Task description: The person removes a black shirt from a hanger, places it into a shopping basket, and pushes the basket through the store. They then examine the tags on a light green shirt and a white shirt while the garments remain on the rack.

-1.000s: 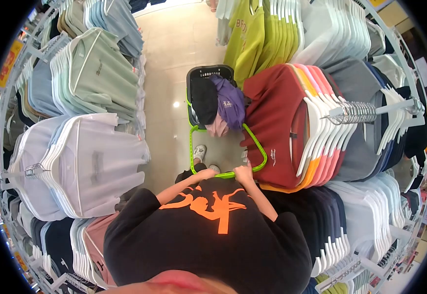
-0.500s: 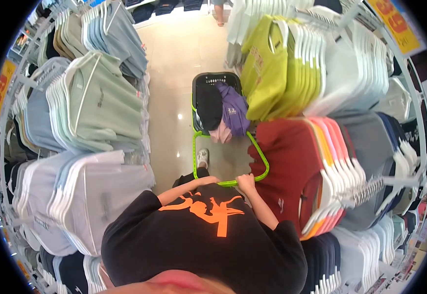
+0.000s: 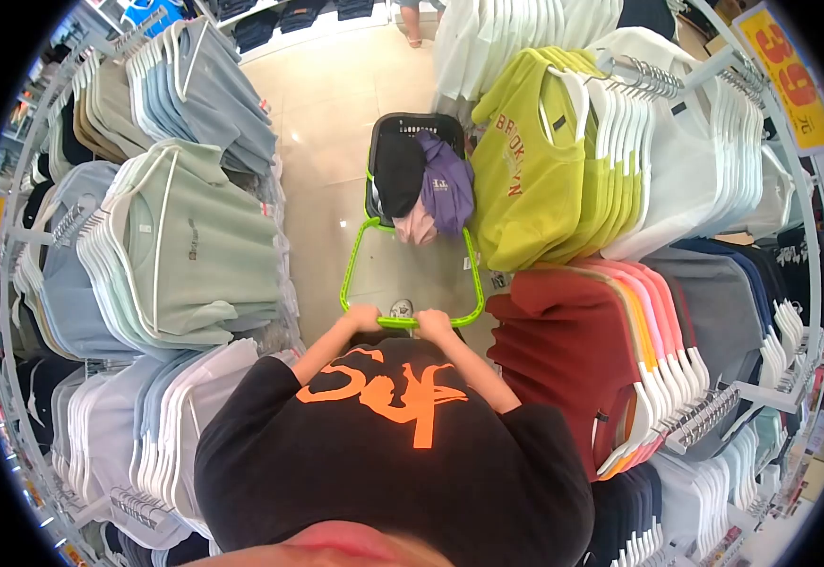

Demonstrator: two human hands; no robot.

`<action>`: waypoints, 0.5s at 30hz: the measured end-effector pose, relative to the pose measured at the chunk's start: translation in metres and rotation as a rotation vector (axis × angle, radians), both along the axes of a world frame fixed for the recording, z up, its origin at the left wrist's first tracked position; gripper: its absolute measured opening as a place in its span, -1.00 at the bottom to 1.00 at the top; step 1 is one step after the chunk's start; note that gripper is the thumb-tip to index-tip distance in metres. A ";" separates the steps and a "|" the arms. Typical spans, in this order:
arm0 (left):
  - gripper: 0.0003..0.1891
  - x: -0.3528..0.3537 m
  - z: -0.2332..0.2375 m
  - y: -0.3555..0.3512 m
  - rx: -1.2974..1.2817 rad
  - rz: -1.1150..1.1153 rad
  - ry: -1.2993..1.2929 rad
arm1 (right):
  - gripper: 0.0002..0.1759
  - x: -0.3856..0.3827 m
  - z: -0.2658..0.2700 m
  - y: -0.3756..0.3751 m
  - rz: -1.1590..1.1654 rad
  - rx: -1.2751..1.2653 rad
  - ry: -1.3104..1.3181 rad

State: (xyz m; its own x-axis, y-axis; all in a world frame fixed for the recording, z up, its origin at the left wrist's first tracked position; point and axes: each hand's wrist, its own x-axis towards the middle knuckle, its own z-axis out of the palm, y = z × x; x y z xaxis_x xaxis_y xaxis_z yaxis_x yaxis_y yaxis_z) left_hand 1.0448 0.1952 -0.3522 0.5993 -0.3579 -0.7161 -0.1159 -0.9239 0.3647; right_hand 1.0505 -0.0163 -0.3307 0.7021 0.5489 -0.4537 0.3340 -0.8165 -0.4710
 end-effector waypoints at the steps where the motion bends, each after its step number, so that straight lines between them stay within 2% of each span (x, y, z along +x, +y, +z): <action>1: -0.70 0.007 0.005 0.005 0.009 0.010 -0.019 | -0.74 0.007 0.004 0.004 0.014 -0.009 0.001; 4: -0.73 0.016 0.008 0.019 0.049 0.038 -0.071 | -0.73 0.020 0.011 0.018 0.033 -0.005 0.001; 8: -0.75 -0.004 0.014 0.023 0.071 0.037 -0.102 | -0.73 -0.007 0.007 0.025 0.006 -0.010 0.013; 12: -0.78 -0.054 0.014 0.009 0.063 0.065 -0.172 | -0.70 -0.049 0.007 0.011 0.044 -0.050 0.035; 15: -0.80 -0.101 0.014 -0.001 0.067 0.092 -0.204 | -0.65 -0.089 0.002 -0.003 0.079 0.048 0.053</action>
State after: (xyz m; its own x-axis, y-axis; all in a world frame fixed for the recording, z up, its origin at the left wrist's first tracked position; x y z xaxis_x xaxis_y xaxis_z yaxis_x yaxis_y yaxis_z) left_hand 0.9434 0.1947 -0.3379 0.7617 -0.2504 -0.5976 -0.0949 -0.9555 0.2795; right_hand 0.9618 -0.0195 -0.3289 0.6316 0.6235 -0.4608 0.3702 -0.7648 -0.5274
